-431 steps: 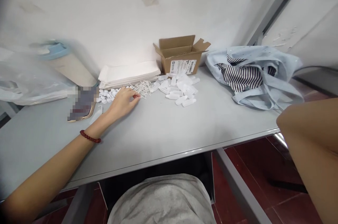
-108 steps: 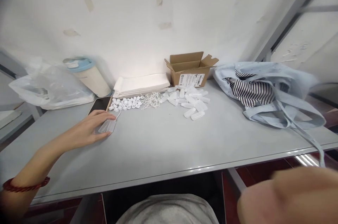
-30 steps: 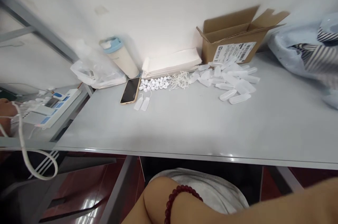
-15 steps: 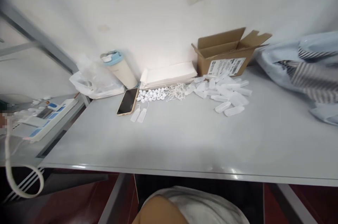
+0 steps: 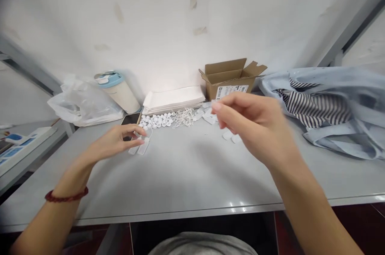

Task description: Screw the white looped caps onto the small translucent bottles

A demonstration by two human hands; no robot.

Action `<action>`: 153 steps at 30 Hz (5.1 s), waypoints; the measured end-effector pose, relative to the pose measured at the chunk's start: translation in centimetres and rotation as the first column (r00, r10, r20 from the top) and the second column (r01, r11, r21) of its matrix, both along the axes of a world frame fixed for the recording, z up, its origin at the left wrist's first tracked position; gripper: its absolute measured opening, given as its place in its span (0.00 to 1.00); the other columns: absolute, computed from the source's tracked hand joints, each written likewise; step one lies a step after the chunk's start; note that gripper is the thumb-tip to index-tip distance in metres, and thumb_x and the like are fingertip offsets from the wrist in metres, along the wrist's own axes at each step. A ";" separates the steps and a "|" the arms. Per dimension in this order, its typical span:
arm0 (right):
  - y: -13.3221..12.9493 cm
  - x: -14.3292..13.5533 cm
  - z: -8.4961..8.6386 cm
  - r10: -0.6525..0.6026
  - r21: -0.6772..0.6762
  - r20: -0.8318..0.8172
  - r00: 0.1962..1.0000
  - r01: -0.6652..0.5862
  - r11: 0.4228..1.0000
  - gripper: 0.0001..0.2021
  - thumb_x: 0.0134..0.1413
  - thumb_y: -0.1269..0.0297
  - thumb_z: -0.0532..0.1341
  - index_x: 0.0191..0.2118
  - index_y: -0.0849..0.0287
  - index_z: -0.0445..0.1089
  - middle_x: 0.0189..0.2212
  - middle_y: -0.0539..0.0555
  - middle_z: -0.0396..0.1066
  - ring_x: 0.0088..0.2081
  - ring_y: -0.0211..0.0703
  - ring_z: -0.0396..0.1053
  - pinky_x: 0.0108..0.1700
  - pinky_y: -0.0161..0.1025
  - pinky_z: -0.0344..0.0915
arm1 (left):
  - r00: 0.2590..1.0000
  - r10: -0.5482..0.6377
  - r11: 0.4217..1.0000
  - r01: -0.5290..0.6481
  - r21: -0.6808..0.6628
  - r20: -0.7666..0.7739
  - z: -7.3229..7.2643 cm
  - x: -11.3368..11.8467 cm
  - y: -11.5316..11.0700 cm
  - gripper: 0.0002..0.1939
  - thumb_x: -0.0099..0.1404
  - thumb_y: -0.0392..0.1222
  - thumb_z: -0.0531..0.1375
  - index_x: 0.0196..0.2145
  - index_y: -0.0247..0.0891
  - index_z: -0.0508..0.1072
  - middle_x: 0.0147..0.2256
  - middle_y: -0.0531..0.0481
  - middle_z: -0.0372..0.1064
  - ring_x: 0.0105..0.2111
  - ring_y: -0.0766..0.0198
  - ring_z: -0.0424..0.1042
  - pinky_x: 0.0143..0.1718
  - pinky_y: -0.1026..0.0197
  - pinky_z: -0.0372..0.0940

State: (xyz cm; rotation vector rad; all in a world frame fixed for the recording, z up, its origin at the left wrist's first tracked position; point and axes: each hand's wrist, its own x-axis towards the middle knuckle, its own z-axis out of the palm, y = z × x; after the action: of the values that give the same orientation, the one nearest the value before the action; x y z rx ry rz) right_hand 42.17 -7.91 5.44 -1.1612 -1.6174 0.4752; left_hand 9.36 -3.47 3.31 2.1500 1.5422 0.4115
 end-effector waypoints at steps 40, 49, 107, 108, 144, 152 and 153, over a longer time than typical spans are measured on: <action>5.9 -5.4 -11.4 0.373 -0.108 0.423 0.826 -0.363 0.926 0.08 0.59 0.67 0.54 0.32 0.61 0.68 0.24 0.52 0.70 0.24 0.37 0.64 0.28 0.34 0.58 | 0.997 0.002 0.997 -0.007 -0.071 -0.076 -3.9 -5.3 0.2 0.30 0.49 0.51 0.66 0.51 0.45 0.69 0.48 0.48 0.66 0.45 0.52 0.66 0.47 0.54 0.64; 5.9 -5.4 -11.5 0.375 -0.082 0.449 0.811 -0.380 0.921 0.07 0.59 0.70 0.55 0.32 0.61 0.69 0.26 0.53 0.71 0.26 0.38 0.64 0.31 0.35 0.59 | 0.997 0.000 0.998 -0.006 -0.068 -0.082 -4.0 -5.1 0.4 0.38 0.48 0.57 0.67 0.56 0.45 0.67 0.52 0.46 0.66 0.48 0.50 0.66 0.49 0.55 0.65; 7.1 -17.9 -12.2 0.544 0.035 0.059 0.837 -0.546 0.837 0.29 0.51 0.74 0.60 0.59 0.54 0.55 0.47 0.56 0.72 0.45 0.44 0.72 0.51 0.46 0.68 | 0.639 0.310 0.949 -0.251 -0.190 0.704 -4.4 -2.2 0.3 0.17 0.51 0.51 0.69 0.36 0.38 0.80 0.35 0.46 0.78 0.39 0.55 0.74 0.45 0.55 0.67; 7.1 -18.0 -12.3 0.533 0.009 0.028 0.846 -0.533 0.846 0.30 0.51 0.74 0.60 0.59 0.54 0.54 0.45 0.55 0.73 0.44 0.44 0.73 0.50 0.46 0.68 | 0.601 0.322 0.946 -0.242 -0.218 0.732 -4.4 -2.2 0.3 0.17 0.51 0.50 0.70 0.36 0.38 0.80 0.35 0.46 0.78 0.39 0.55 0.74 0.46 0.54 0.66; 7.4 -17.9 -12.5 0.459 0.114 0.383 0.802 -0.534 0.838 0.31 0.51 0.68 0.67 0.60 0.60 0.57 0.41 0.55 0.75 0.38 0.45 0.74 0.47 0.45 0.62 | 0.745 0.236 0.949 -0.040 -0.312 0.624 -4.1 -2.9 0.3 0.16 0.57 0.52 0.64 0.34 0.37 0.81 0.36 0.45 0.78 0.41 0.53 0.75 0.48 0.54 0.67; 8.1 -18.1 -12.1 0.476 -0.147 0.248 0.844 -0.453 0.880 0.32 0.42 0.69 0.71 0.56 0.61 0.63 0.45 0.58 0.70 0.37 0.42 0.69 0.44 0.43 0.65 | 0.929 0.363 0.925 -0.369 0.093 0.071 -3.5 -4.5 0.4 0.21 0.53 0.54 0.61 0.39 0.36 0.76 0.34 0.45 0.77 0.37 0.53 0.74 0.38 0.56 0.66; 8.1 -18.1 -12.1 0.486 -0.179 0.238 0.841 -0.454 0.873 0.33 0.41 0.67 0.72 0.56 0.61 0.63 0.46 0.59 0.69 0.38 0.43 0.69 0.45 0.43 0.64 | 0.939 0.342 0.937 -0.344 0.064 0.038 -3.7 -4.5 0.5 0.21 0.51 0.54 0.61 0.37 0.36 0.76 0.33 0.46 0.76 0.36 0.53 0.74 0.37 0.57 0.65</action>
State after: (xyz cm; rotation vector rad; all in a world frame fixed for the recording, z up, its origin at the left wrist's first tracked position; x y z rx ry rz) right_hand 24.03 0.16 -6.63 -0.9318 -2.1621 0.7570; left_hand 4.88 -2.99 -0.38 1.9136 1.9205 0.6135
